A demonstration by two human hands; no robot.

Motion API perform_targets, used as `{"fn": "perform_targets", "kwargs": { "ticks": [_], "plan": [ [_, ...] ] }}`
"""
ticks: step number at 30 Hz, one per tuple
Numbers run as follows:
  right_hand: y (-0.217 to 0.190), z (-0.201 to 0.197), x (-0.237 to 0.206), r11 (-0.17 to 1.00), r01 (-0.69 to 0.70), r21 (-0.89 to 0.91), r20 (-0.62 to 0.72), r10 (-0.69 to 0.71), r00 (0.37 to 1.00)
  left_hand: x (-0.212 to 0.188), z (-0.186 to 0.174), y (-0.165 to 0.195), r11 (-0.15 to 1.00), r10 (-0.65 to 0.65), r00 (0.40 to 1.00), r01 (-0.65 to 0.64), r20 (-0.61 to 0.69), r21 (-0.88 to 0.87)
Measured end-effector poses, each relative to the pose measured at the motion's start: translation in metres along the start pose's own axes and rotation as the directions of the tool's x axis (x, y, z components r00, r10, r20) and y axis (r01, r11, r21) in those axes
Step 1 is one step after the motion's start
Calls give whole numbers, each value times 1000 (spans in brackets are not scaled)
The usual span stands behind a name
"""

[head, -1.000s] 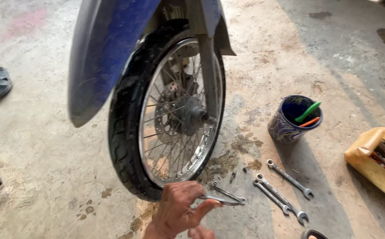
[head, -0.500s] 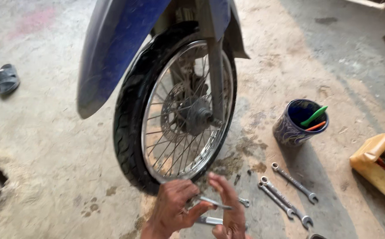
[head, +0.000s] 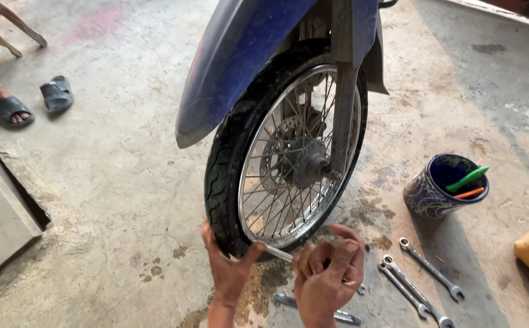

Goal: The person uses a green plastic tire lever and a metal tire lever to pry the tire bead away from the rim on a motorcycle front wheel. They repeatedly insert the tools between the tire and rim, rotate the wheel, and work around the circumference to loosen the tire.

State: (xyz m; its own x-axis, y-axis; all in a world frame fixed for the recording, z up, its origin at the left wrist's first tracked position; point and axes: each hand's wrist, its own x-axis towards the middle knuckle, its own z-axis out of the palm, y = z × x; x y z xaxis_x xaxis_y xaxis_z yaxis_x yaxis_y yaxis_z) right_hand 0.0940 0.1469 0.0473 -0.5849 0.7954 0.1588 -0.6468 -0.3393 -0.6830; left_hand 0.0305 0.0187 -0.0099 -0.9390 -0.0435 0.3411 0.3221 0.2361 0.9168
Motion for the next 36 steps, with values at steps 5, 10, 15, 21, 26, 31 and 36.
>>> {"fn": "perform_targets", "kwargs": {
  "ticks": [5,10,15,21,26,31,36],
  "plan": [
    [-2,19,26,999,-7,-36,59,9,998,12,-13,-12,955,-290,904,296,314,29],
    [6,41,55,990,-53,-132,33,58,998,21,-10,-10,938,-330,936,309,123,159],
    [32,42,108,930,-287,-228,34,303,953,26,-20,-17,969,-242,957,230,162,88],
    [80,51,160,812,-469,-348,-81,472,878,23,-26,-10,962,-264,944,272,197,-15],
    [82,52,160,809,-350,-472,-187,296,937,21,-28,-4,959,-284,939,276,194,67],
    [17,-2,79,933,93,-348,141,-45,989,14,-22,-7,956,-290,934,274,207,105],
    [-22,-61,-23,601,358,-715,474,40,880,16,-20,-10,915,-392,888,349,239,203]
  ]
}}
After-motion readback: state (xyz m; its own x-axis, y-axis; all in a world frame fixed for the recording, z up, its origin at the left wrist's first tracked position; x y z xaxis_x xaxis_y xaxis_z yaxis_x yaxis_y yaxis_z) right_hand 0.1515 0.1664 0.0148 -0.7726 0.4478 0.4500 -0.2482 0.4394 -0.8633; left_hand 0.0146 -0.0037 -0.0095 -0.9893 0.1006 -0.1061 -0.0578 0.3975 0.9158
